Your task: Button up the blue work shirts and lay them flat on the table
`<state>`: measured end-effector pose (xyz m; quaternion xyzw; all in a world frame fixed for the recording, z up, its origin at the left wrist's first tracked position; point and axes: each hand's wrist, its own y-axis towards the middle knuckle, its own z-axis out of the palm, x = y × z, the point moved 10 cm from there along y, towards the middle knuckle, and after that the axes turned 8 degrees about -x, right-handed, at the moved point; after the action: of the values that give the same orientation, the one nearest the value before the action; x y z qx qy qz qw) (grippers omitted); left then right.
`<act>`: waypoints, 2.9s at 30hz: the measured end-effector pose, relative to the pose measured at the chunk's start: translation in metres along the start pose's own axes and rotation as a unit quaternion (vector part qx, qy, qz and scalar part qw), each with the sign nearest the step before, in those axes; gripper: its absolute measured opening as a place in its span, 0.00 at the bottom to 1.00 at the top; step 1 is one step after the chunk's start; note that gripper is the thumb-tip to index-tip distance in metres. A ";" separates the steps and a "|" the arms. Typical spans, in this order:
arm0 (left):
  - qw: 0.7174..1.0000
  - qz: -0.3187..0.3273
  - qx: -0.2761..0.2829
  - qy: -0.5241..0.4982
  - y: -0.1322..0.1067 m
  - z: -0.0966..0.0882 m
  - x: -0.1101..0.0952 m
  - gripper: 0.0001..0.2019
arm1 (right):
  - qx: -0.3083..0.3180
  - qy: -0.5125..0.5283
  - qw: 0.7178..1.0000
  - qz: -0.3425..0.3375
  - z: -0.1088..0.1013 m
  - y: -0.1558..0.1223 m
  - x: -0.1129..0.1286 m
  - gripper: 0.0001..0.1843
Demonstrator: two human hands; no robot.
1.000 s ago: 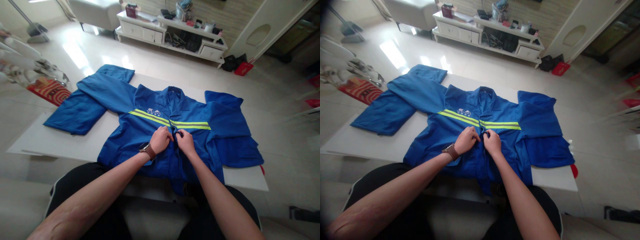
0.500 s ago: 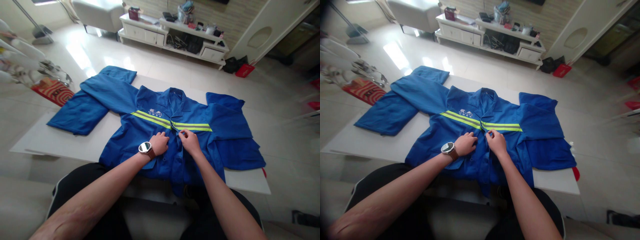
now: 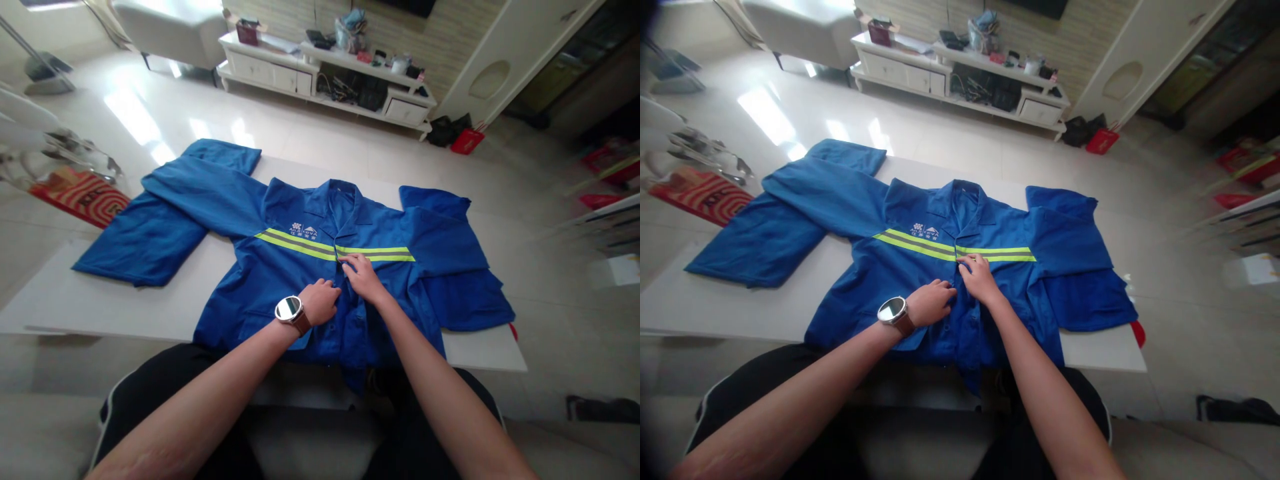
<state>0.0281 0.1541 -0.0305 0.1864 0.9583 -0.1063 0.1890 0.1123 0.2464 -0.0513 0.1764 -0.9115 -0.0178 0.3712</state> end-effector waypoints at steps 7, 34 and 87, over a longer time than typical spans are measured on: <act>1.000 -0.004 0.031 -0.002 0.001 0.001 0.003 0.14 | -0.010 -0.077 0.996 0.035 0.015 0.015 -0.009 0.16; 0.884 -0.189 -0.346 -0.252 0.029 -0.077 0.052 0.09 | -0.175 -0.028 0.980 -0.093 -0.070 0.006 0.069 0.14; 0.887 -0.122 -0.360 -0.263 0.034 -0.079 0.051 0.08 | -0.077 0.043 0.992 -0.089 -0.059 0.025 0.052 0.02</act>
<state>-0.0278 0.2233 0.0158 -0.0474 0.8611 0.1788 0.4736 0.1099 0.2585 0.0306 0.2283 -0.8713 -0.1134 0.4193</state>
